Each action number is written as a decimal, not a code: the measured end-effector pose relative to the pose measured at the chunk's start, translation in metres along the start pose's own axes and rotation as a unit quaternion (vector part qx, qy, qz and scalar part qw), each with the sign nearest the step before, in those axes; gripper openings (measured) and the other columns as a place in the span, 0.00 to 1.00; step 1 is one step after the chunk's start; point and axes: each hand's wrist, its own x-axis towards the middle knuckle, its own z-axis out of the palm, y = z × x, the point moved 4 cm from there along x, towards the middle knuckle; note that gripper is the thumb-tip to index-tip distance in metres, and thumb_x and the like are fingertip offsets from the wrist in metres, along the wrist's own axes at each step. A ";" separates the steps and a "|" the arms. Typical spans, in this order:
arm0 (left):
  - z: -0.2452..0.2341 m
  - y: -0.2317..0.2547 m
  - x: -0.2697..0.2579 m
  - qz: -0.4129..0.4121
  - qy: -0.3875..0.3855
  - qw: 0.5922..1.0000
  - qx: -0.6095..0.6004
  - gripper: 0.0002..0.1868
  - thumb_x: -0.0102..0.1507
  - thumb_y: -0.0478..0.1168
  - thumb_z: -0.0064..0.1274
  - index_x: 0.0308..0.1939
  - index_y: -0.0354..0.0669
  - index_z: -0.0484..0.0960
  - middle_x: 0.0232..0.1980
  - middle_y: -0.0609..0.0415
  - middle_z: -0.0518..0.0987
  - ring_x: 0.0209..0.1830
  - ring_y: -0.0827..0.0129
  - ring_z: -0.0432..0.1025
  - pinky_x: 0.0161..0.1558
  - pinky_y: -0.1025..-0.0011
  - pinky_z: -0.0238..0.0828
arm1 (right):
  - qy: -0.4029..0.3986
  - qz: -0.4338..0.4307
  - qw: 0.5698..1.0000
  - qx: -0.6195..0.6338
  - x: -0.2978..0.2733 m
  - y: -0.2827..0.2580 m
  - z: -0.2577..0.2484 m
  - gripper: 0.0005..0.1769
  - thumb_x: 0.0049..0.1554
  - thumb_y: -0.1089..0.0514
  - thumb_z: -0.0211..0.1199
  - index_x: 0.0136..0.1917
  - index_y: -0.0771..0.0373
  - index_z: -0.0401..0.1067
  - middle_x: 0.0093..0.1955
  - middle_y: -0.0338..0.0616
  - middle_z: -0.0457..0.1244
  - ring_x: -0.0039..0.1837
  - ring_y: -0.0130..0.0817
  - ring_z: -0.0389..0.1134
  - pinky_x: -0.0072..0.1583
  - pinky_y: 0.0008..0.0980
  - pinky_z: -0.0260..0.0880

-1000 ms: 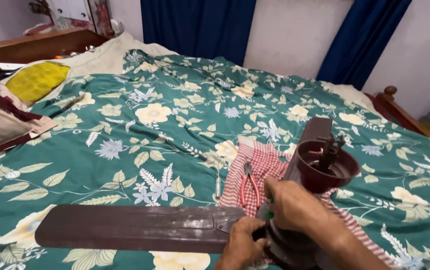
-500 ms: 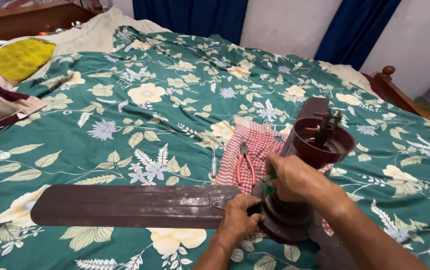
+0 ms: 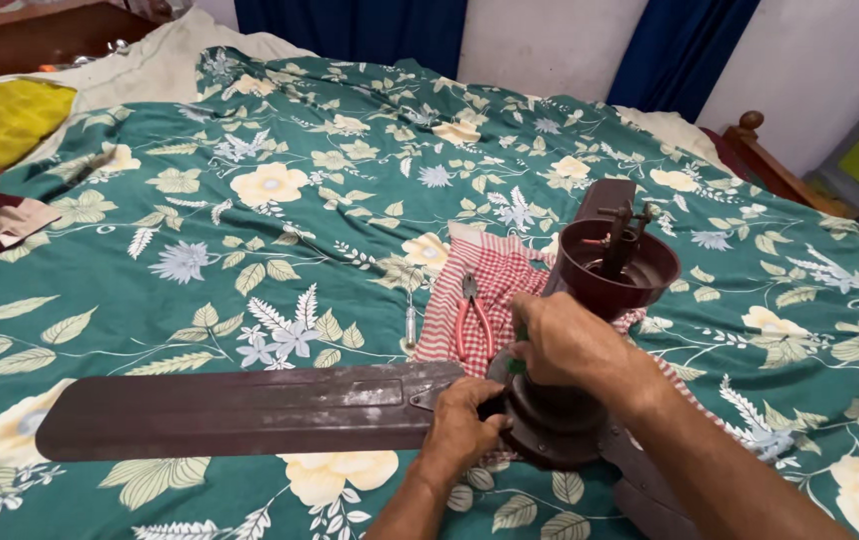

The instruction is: The person uses a screwdriver and pliers to tighten screws on the central hub of a ceiling fan placed on a bed. The person repeatedly adjusts the fan blades and secures the hub components throughout the clip.

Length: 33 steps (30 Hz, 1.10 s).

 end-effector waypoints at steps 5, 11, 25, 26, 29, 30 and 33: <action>-0.001 0.009 0.001 -0.004 0.001 1.000 0.006 0.18 0.50 0.32 0.68 0.44 0.39 0.88 0.43 0.47 0.85 0.45 0.58 0.80 0.50 0.66 0.77 | -0.072 0.079 0.994 0.017 0.001 -0.001 0.004 0.16 0.55 0.52 0.68 0.51 0.64 0.72 0.41 0.57 0.70 0.47 0.54 0.75 0.49 0.47 0.76; 0.002 -0.002 0.003 0.007 0.024 1.000 0.018 0.13 0.52 0.34 0.68 0.41 0.39 0.88 0.41 0.46 0.85 0.43 0.55 0.80 0.49 0.64 0.76 | 0.064 -0.021 0.997 0.046 0.005 0.007 0.014 0.14 0.51 0.53 0.69 0.46 0.65 0.74 0.38 0.58 0.71 0.44 0.57 0.75 0.47 0.48 0.75; 0.008 -0.013 0.000 0.060 0.049 0.997 0.016 0.09 0.55 0.30 0.62 0.40 0.35 0.87 0.45 0.45 0.85 0.49 0.54 0.79 0.55 0.64 0.75 | 0.019 0.013 1.000 -0.004 0.007 0.003 0.013 0.18 0.52 0.51 0.70 0.49 0.64 0.73 0.36 0.62 0.70 0.46 0.59 0.75 0.49 0.50 0.75; 0.008 -0.014 0.002 0.058 0.053 0.997 0.014 0.09 0.55 0.30 0.62 0.40 0.35 0.86 0.45 0.46 0.85 0.48 0.54 0.79 0.55 0.64 0.75 | 0.017 0.003 1.000 -0.001 0.006 0.003 0.014 0.19 0.52 0.50 0.70 0.50 0.64 0.72 0.37 0.61 0.70 0.46 0.58 0.75 0.49 0.49 0.75; 0.013 -0.019 -0.001 0.054 0.053 0.997 0.021 0.10 0.54 0.31 0.62 0.40 0.36 0.87 0.44 0.45 0.85 0.48 0.53 0.79 0.54 0.63 0.75 | 0.018 -0.017 1.000 0.000 0.010 0.006 0.019 0.19 0.48 0.54 0.68 0.50 0.65 0.70 0.37 0.61 0.70 0.46 0.60 0.74 0.48 0.52 0.73; 0.013 -0.021 0.000 0.058 0.051 0.997 0.030 0.10 0.54 0.31 0.62 0.40 0.36 0.87 0.44 0.45 0.85 0.48 0.53 0.79 0.54 0.63 0.75 | 0.024 0.000 1.000 -0.011 0.014 0.008 0.020 0.18 0.49 0.53 0.69 0.49 0.64 0.72 0.38 0.61 0.70 0.48 0.60 0.74 0.50 0.52 0.74; 0.014 -0.025 -0.004 0.069 0.057 0.996 0.017 0.11 0.54 0.31 0.63 0.41 0.37 0.86 0.44 0.45 0.84 0.49 0.52 0.78 0.56 0.63 0.75 | 0.025 0.040 0.998 -0.049 0.018 0.016 0.027 0.18 0.50 0.49 0.70 0.49 0.61 0.75 0.41 0.60 0.71 0.51 0.59 0.74 0.53 0.51 0.74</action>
